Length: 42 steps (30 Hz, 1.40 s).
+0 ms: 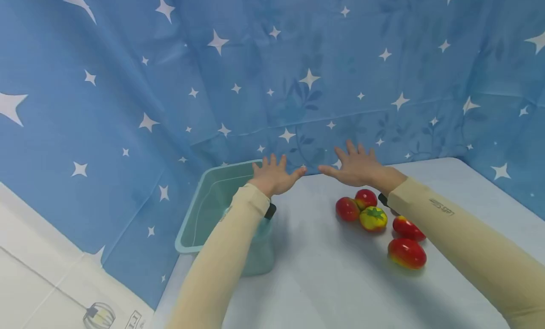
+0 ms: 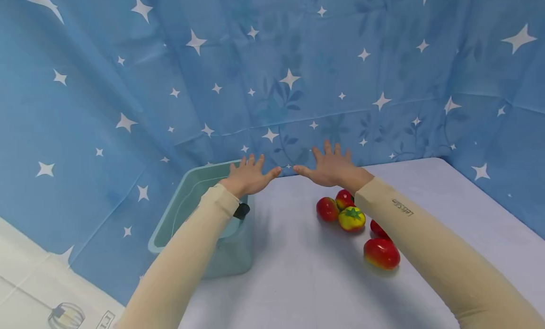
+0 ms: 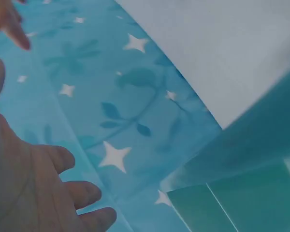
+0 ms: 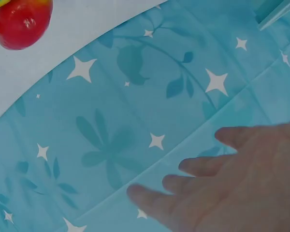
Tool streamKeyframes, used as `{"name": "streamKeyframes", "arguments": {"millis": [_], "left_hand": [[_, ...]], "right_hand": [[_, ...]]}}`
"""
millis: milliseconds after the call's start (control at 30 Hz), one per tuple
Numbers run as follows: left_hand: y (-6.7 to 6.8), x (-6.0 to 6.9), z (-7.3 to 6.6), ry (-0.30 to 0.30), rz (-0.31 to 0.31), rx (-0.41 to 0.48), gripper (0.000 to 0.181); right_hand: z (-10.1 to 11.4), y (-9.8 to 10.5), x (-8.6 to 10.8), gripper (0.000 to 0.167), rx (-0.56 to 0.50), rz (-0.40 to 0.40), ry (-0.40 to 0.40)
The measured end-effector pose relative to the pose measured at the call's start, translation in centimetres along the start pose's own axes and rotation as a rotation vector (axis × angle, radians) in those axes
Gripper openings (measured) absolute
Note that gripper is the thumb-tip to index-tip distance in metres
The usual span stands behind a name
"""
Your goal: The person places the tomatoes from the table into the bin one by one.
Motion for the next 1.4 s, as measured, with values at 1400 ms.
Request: {"name": "streamKeyframes", "arguments": {"millis": [1400], "left_hand": [[-2.7,18.5,22.8,0.287,-0.389,0.904,0.062]], "right_hand": [[-8.4,-16.7,16.6,0.1,-0.094,0.039,-0.196]]}}
Point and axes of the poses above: each hand's wrist, its own x-axis away from the middle knuckle, its own y-axis out of the back of the hand, z = x × y, the point moved 7 cm from there along -x, towards the middle knuckle, and after that the axes turned 14 degrees about x, right-handed, at the moved point
